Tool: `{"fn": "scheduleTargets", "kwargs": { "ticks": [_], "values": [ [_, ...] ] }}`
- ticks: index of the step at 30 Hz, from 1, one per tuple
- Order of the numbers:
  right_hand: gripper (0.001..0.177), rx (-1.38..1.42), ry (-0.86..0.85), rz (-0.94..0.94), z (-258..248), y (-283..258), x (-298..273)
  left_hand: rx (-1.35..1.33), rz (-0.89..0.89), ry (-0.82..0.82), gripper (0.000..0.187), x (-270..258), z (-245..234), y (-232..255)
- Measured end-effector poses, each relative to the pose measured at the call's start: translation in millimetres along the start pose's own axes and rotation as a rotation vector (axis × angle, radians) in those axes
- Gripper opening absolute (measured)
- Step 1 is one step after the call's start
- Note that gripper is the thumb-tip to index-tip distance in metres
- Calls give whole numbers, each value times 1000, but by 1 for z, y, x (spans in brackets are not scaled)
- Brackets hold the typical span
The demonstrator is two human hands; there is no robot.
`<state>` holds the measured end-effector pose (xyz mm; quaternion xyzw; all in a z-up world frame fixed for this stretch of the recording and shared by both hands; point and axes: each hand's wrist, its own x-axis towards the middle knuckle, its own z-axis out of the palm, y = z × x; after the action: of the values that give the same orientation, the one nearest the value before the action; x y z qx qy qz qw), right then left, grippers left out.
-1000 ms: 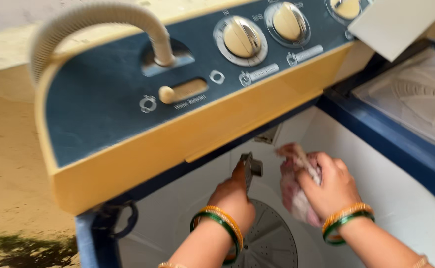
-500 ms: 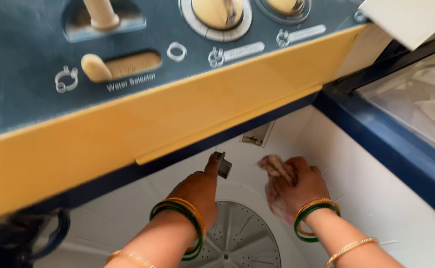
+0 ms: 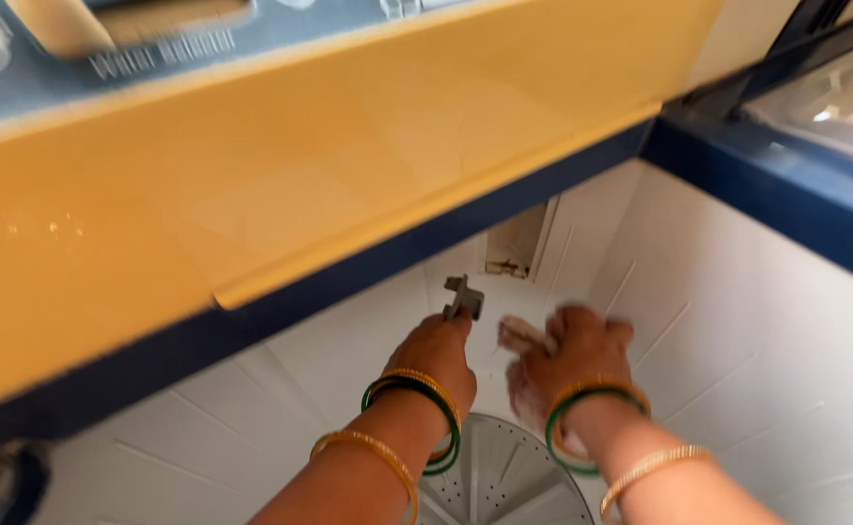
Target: The person removes a lint filter from inside a washing machine tub, wipes it with a cloth, and then wipes the interior slot where the filter was seated before attempting to reinstall it.
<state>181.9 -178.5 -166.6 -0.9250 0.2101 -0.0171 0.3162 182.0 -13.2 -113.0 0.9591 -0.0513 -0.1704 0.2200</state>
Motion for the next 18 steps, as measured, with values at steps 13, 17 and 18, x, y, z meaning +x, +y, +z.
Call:
{"fn": "scheduleTargets", "kwargs": {
  "ticks": [13,17,18],
  "values": [
    [93,-19,329,-785,-6,-30,41,-124,62,101,98,44,-3,5],
    [95,-296,59,-613,11,-33,47,-124,48,72,100,55,-1,0],
    [95,-351,-47,-528,12,-30,49,-110,63,76,98,58,0,-1]
  ]
}}
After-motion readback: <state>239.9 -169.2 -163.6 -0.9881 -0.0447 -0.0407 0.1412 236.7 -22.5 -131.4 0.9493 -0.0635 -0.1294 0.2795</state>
